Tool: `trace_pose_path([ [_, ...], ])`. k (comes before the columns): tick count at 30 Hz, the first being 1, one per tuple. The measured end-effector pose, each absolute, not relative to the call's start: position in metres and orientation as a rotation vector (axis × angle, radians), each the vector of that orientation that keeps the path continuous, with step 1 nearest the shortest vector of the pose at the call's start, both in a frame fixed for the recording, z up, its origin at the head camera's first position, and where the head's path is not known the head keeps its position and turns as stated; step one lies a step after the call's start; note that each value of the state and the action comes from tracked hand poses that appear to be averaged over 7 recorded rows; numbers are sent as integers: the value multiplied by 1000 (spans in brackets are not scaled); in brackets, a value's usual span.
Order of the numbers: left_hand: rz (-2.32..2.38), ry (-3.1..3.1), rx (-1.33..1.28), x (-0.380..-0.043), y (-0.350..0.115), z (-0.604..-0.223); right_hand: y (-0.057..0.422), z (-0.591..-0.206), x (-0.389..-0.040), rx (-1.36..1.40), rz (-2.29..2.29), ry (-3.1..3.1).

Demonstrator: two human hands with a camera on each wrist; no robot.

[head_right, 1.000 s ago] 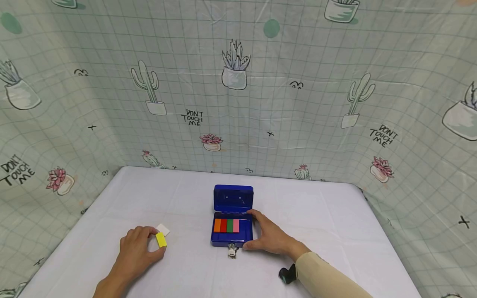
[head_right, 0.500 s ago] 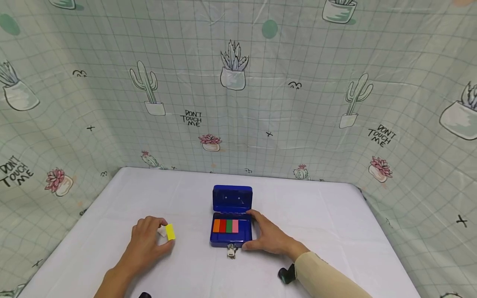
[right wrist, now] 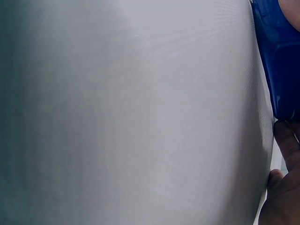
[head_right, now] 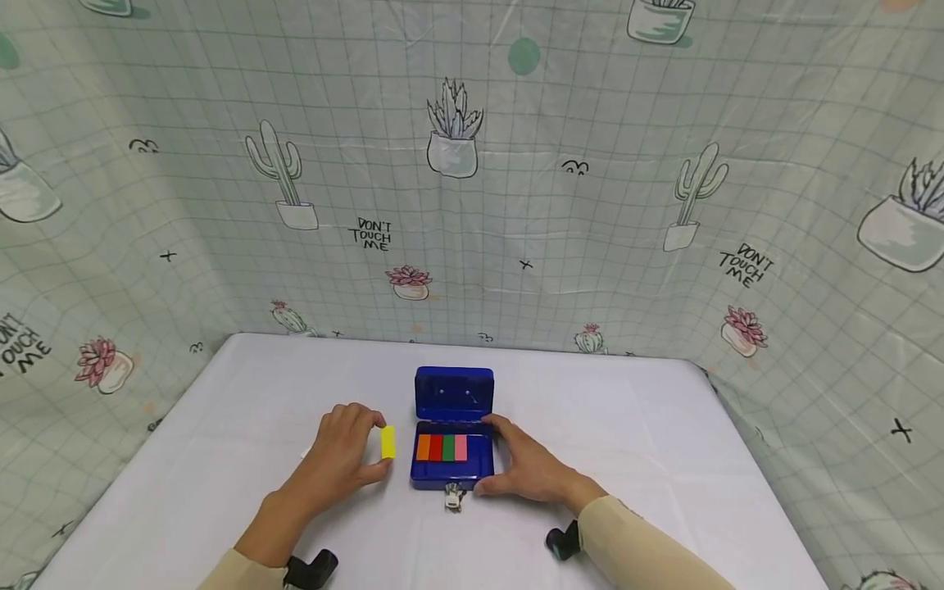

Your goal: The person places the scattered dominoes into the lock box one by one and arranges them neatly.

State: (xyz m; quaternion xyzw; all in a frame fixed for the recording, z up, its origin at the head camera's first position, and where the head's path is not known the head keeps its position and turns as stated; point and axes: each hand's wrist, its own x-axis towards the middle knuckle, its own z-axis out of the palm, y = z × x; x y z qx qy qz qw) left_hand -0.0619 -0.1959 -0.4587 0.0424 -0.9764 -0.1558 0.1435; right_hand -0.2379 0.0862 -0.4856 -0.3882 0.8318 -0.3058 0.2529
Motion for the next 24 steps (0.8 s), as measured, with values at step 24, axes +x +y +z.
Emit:
trace_pose_path([
  [24,-293,-2907,-157,-134,-119,-467,87,-486,-239,-1087,-853,2239],
])
